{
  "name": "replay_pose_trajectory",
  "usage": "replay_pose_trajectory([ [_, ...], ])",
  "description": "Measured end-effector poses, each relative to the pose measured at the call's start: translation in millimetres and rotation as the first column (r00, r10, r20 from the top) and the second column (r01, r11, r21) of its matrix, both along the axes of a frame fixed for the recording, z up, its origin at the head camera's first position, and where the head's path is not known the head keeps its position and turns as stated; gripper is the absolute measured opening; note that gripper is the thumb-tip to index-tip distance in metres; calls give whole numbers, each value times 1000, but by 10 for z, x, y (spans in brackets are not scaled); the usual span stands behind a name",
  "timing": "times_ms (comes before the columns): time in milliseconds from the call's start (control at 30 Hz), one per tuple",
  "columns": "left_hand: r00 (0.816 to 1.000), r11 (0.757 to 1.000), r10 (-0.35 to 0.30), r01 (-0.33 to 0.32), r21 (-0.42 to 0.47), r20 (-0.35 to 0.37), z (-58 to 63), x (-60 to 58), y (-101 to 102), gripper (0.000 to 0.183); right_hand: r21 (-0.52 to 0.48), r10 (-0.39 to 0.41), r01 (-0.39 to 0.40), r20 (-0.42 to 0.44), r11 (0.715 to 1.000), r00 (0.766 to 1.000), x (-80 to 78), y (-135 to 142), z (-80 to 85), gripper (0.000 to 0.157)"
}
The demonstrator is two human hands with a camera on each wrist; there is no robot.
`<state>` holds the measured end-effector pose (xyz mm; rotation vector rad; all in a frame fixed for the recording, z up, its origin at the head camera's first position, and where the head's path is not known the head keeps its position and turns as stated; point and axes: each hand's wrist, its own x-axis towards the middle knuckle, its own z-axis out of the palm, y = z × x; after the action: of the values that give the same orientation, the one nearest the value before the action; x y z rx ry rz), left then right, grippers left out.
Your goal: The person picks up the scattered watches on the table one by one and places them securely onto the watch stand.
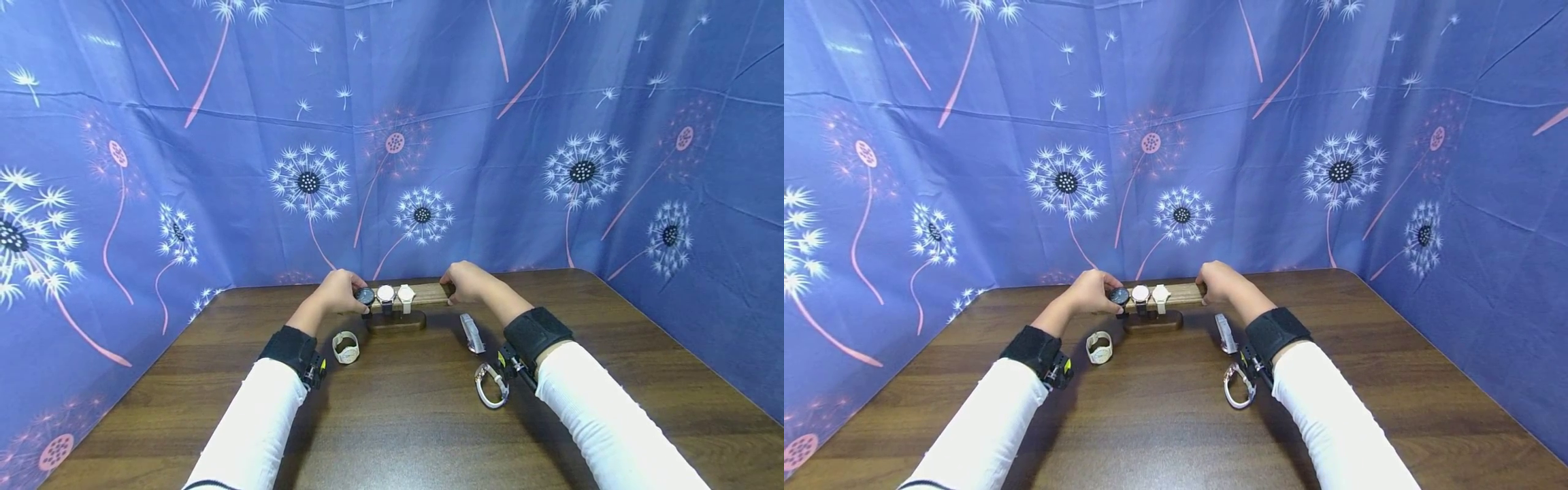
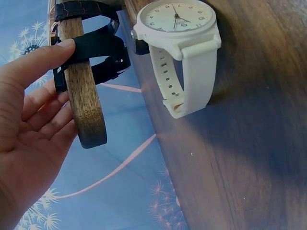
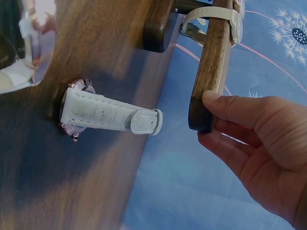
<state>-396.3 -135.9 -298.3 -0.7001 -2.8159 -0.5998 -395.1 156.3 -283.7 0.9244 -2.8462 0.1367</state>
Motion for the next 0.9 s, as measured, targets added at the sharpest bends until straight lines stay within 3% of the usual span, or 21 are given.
replay_pose_trajectory([
  [333,1000,1000,12,-12,1,24,20,47,3,49,-20,5,-4,23,1000,1000,42,5,11,34],
  [533,1000,1000,-26,25,14,11,39,70,-26,57,10,47,-47,3,999,999,80,49,31,29],
  [667,999,999,-38,38,18,-3,86,131,-67,57,-10,13,-12,8,1000,1000,130,110,102,43],
  [900,1000,997,-12,11,70,14,115,257,-140,54,-77,-27,26,-18,997,999,205,262,138,45],
])
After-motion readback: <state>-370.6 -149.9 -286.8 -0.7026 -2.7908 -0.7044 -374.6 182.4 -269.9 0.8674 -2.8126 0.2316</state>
